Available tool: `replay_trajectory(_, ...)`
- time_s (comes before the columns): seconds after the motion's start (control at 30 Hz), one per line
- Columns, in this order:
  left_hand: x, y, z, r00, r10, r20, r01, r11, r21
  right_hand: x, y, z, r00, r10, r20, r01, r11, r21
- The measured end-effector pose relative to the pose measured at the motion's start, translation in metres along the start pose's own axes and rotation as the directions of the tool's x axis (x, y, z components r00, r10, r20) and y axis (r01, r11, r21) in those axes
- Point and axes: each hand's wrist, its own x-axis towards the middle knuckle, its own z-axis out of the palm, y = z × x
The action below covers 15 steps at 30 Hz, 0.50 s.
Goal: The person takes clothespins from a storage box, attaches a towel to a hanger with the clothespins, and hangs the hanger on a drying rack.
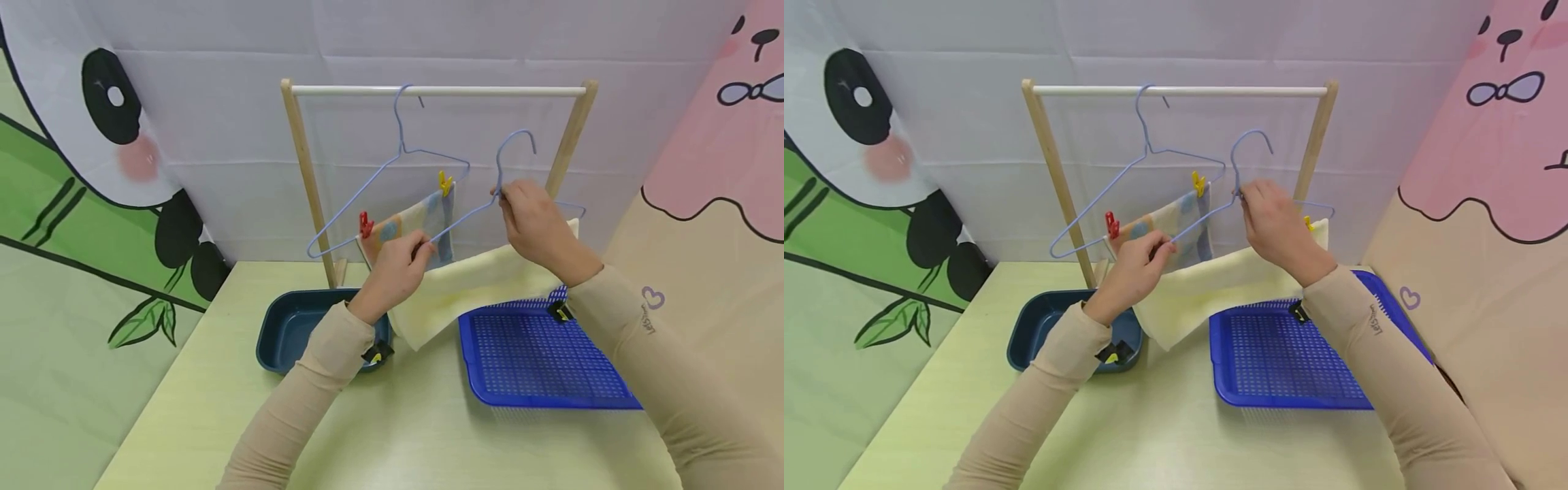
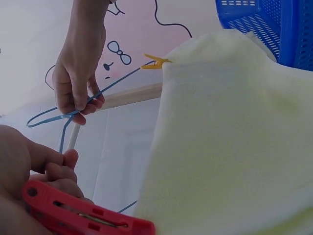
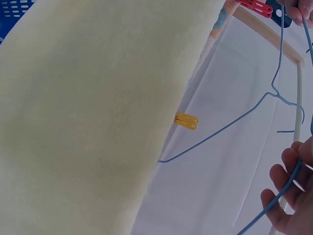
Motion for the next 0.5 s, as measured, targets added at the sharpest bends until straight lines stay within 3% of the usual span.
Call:
replay_trajectory(0.2,-0.001,0.007,-0.006,0.999,-0.001,-0.044,0.001,1.0,0.003,0.007,-0.004,0.006,0.996,0.054,-0.075,-0.057,0.998,-0.042)
replay_trajectory(0.5,-0.002,0.018,-0.024,0.992,-0.004,-0.123,0.014,0.996,0.084,0.024,-0.015,0.011,0.989,0.145,-0.022,-0.145,0.989,-0.005)
